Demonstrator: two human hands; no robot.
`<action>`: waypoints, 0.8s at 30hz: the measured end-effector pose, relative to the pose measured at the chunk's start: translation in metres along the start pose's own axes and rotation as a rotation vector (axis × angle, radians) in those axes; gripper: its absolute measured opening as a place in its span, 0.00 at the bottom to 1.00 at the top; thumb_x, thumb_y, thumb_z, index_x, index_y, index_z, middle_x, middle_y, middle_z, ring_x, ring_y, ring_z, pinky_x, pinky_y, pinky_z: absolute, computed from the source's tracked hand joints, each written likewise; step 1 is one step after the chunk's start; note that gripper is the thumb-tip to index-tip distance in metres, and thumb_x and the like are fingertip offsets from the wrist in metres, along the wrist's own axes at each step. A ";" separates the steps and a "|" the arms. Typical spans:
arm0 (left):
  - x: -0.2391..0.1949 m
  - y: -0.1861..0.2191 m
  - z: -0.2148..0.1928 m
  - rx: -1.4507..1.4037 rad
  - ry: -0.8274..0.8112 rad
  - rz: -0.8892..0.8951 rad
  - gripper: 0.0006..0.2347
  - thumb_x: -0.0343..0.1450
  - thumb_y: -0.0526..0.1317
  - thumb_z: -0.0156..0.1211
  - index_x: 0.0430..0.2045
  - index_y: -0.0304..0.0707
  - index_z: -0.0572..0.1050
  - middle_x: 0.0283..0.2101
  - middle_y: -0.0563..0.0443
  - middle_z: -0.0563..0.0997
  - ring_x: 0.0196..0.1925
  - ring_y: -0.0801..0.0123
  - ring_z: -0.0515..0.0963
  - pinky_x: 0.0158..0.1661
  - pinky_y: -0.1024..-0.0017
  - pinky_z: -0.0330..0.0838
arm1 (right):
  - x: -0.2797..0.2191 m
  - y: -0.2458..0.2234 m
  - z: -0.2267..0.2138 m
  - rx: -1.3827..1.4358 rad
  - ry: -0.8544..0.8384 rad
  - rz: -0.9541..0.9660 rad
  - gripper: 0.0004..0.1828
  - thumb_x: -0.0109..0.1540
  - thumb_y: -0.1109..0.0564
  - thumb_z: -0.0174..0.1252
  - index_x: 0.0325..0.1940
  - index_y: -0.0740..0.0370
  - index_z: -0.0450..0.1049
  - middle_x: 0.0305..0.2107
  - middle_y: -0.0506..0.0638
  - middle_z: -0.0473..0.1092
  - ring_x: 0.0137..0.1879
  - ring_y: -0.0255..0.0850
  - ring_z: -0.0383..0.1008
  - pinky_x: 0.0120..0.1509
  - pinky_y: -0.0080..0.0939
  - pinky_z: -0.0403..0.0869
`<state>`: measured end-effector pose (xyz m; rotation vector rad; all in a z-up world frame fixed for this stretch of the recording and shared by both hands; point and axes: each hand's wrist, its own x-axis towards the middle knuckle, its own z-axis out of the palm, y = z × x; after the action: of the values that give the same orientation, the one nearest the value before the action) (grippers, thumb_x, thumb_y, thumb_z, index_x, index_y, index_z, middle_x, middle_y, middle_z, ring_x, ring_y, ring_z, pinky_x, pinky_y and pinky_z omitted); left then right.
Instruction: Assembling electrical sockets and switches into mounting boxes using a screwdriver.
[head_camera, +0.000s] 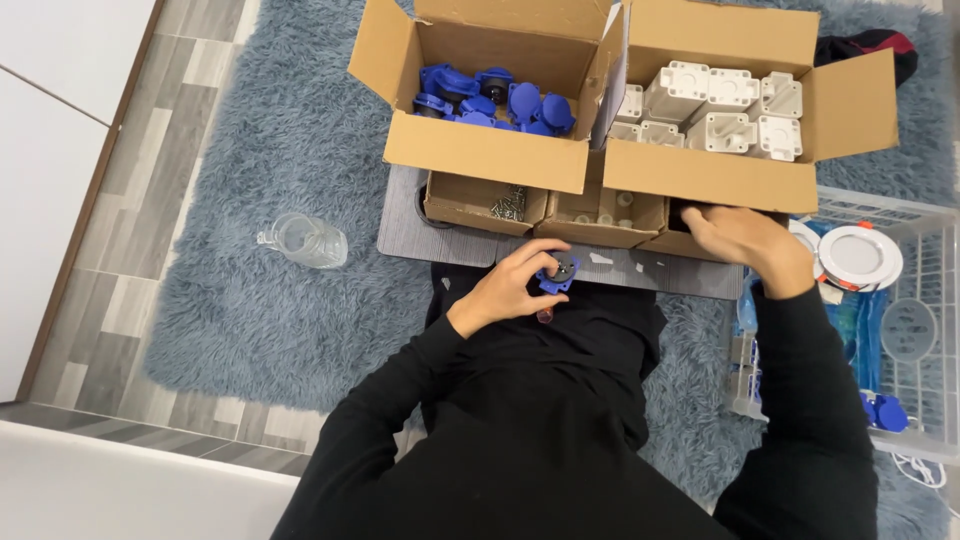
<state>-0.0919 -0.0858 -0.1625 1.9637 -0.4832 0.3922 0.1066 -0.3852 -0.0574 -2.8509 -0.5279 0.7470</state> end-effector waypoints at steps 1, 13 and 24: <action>0.000 -0.002 0.002 -0.002 -0.004 0.000 0.17 0.65 0.33 0.79 0.37 0.37 0.71 0.66 0.49 0.76 0.51 0.64 0.83 0.50 0.71 0.78 | 0.002 -0.001 0.001 0.002 0.000 0.003 0.33 0.70 0.45 0.40 0.59 0.75 0.78 0.63 0.65 0.76 0.61 0.71 0.75 0.68 0.58 0.72; 0.005 -0.008 0.012 0.162 0.052 0.052 0.19 0.62 0.42 0.83 0.36 0.39 0.74 0.65 0.52 0.78 0.66 0.55 0.75 0.66 0.60 0.71 | 0.021 0.009 0.008 0.079 0.092 -0.233 0.27 0.73 0.47 0.45 0.66 0.67 0.75 0.61 0.58 0.78 0.58 0.64 0.78 0.63 0.54 0.74; 0.001 -0.016 0.022 0.272 0.028 0.030 0.18 0.64 0.47 0.80 0.39 0.43 0.78 0.68 0.55 0.78 0.70 0.58 0.74 0.66 0.61 0.69 | 0.021 0.008 0.010 0.099 0.102 -0.198 0.26 0.72 0.48 0.48 0.66 0.68 0.76 0.60 0.60 0.78 0.57 0.64 0.79 0.62 0.53 0.74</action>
<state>-0.0820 -0.0994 -0.1837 2.2116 -0.4603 0.5267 0.1215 -0.3845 -0.0776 -2.6792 -0.7230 0.5734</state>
